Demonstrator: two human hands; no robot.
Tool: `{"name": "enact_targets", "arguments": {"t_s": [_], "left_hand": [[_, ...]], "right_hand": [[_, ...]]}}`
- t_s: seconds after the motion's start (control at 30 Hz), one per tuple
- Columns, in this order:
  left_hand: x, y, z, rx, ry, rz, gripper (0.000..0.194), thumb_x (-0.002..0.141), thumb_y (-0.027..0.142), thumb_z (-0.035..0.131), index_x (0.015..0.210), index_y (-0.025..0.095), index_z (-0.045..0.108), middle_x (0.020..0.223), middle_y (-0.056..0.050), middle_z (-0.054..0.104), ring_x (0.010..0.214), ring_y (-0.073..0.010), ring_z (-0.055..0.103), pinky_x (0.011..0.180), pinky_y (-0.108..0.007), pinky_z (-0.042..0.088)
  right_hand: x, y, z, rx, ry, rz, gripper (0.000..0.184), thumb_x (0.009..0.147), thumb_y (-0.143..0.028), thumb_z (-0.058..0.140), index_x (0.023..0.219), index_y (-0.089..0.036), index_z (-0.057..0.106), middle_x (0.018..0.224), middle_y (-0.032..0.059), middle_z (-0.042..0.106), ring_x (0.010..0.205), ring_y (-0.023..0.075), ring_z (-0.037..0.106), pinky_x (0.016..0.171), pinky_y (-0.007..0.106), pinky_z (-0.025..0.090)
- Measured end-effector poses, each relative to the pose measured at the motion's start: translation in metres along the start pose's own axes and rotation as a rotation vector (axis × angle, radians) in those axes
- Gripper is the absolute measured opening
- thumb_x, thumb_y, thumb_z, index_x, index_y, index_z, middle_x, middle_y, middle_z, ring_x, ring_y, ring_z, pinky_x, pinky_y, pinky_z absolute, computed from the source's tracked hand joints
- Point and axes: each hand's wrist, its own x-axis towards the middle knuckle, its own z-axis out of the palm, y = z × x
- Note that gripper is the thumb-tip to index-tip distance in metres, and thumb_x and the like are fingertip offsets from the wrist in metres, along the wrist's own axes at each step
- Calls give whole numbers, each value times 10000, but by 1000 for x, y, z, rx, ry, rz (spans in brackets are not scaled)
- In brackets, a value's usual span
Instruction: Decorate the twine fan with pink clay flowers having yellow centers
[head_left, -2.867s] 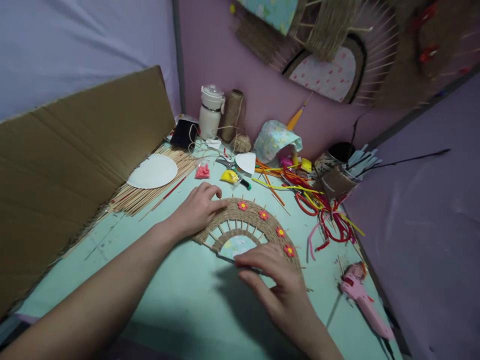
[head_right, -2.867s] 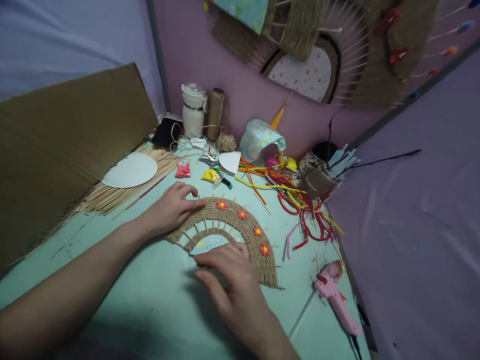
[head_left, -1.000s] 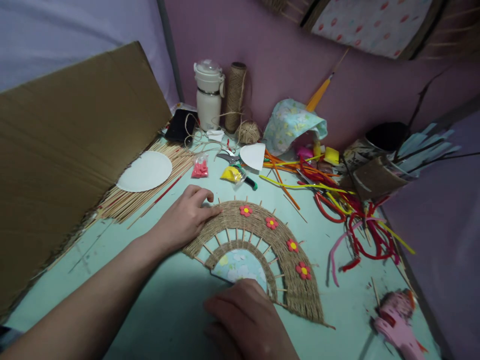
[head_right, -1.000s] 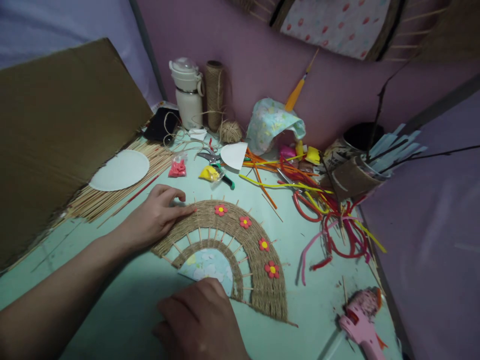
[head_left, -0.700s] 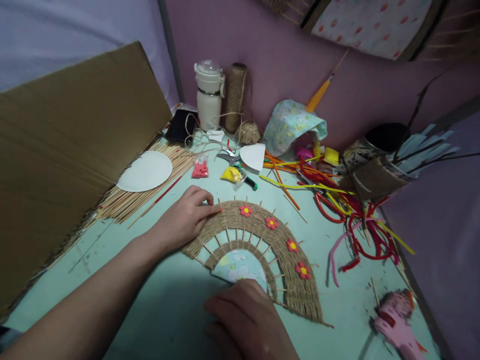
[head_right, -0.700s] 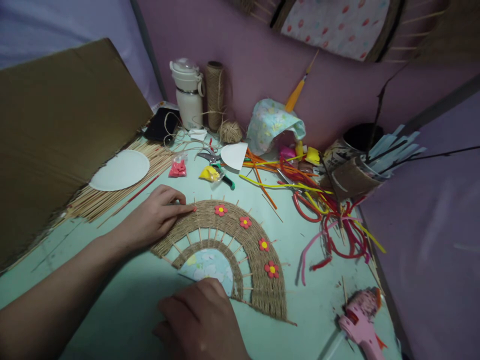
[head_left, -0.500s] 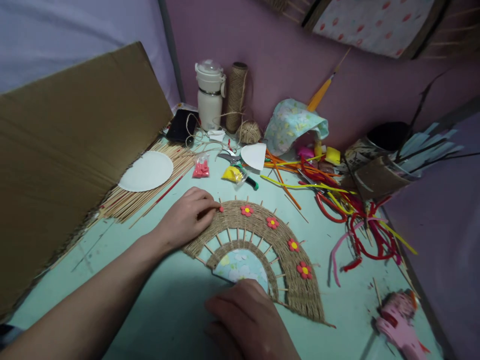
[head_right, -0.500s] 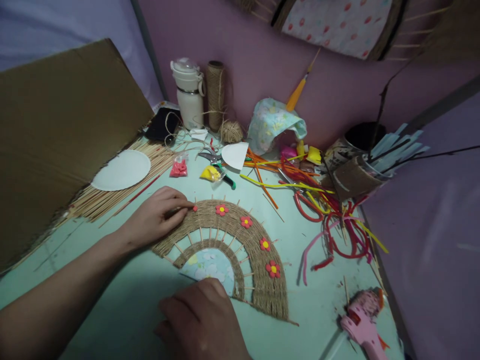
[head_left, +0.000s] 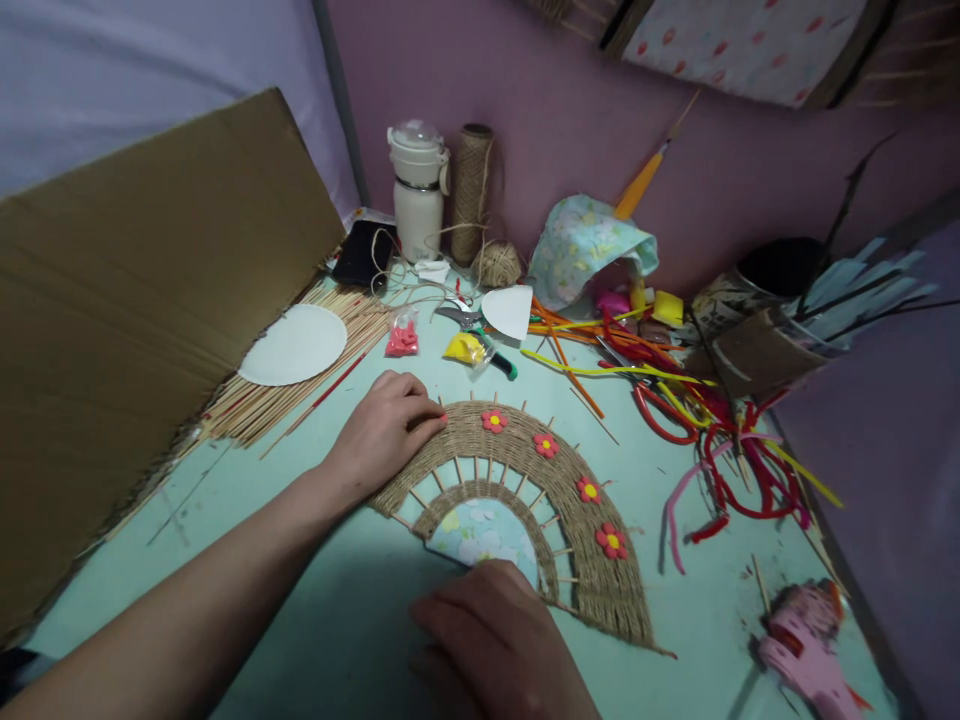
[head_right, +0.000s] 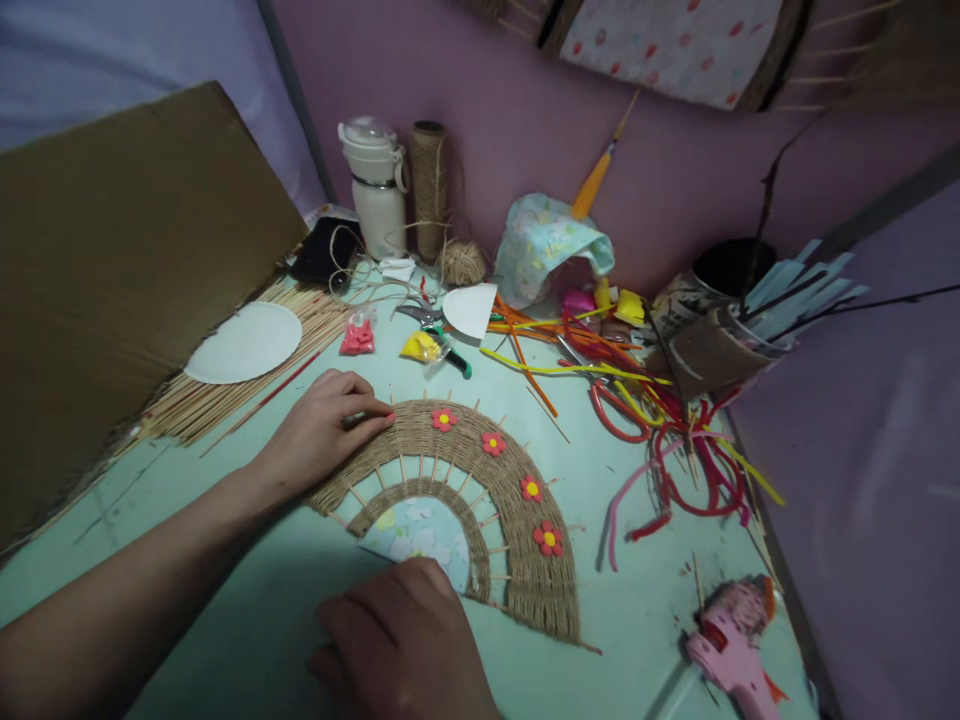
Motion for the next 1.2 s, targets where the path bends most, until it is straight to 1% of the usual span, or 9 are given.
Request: {"name": "enact_targets", "arguments": {"t_s": [0.17, 0.23, 0.3, 0.47, 0.63, 0.73, 0.87, 1.0, 1.2], "left_hand": [[0, -1, 3, 4, 1, 18, 180, 895, 292, 596, 875, 192, 745, 863, -49, 599, 881, -193, 495, 783, -329, 428], [0, -2, 4, 3, 4, 16, 185, 893, 288, 597, 866, 187, 750, 850, -51, 602, 870, -193, 496, 775, -327, 427], [0, -3, 4, -9, -1, 10, 186, 892, 286, 598, 873, 188, 755, 842, -51, 609, 860, -194, 503, 775, -329, 431], [-1, -10, -4, -29, -29, -40, 221, 890, 314, 597, 1000, 187, 741, 907, -59, 654, 912, -211, 539, 823, -354, 452], [-15, 0, -12, 117, 21, 2, 349, 931, 376, 507, 1169, 191, 682, 1064, -105, 610, 1014, -255, 502, 890, -409, 441], [-28, 12, -11, 250, -31, 41, 413, 922, 414, 506, 1268, 221, 624, 1165, -128, 547, 1068, -292, 445, 902, -443, 424], [-39, 19, -5, 346, -124, 19, 537, 885, 483, 540, 1361, 234, 538, 1182, -135, 519, 1067, -310, 427, 892, -452, 409], [-38, 17, -3, 385, -166, -12, 568, 888, 497, 529, 1397, 248, 495, 1194, -133, 507, 1078, -309, 410, 903, -444, 390], [-35, 16, -4, 370, -209, -34, 587, 880, 563, 496, 1382, 259, 515, 1202, -127, 508, 1079, -311, 402, 906, -450, 385]], "right_hand": [[-6, 1, 11, 11, 124, 16, 305, 1004, -348, 394, 905, -198, 640, 715, 3, 667, 634, 143, 560, 600, 284, 406], [-7, 2, 14, 11, 132, 17, 296, 1003, -348, 398, 912, -199, 638, 721, 0, 667, 638, 142, 556, 605, 285, 406], [-5, 2, 11, 0, 111, 12, 290, 1003, -341, 403, 915, -193, 637, 733, 0, 671, 646, 139, 559, 609, 282, 415], [3, 0, -7, -35, -47, -29, 211, 979, -287, 470, 947, -167, 641, 764, 8, 683, 670, 140, 589, 619, 272, 450], [4, 0, -10, -44, -52, -39, 230, 985, -292, 453, 944, -172, 645, 741, 11, 682, 651, 143, 601, 605, 268, 455], [4, 0, -8, -58, -60, -41, 225, 979, -293, 464, 926, -175, 649, 720, 12, 676, 642, 150, 604, 595, 274, 460], [4, 0, -7, -71, -45, -53, 252, 983, -302, 448, 913, -177, 655, 709, 13, 675, 635, 153, 604, 586, 278, 461], [4, -2, -5, -70, -16, -48, 288, 996, -297, 418, 897, -170, 657, 695, 11, 666, 628, 147, 594, 587, 273, 453], [4, -1, -4, -74, 9, -54, 292, 996, -295, 420, 887, -163, 656, 696, 5, 666, 618, 138, 582, 582, 269, 438]]}}
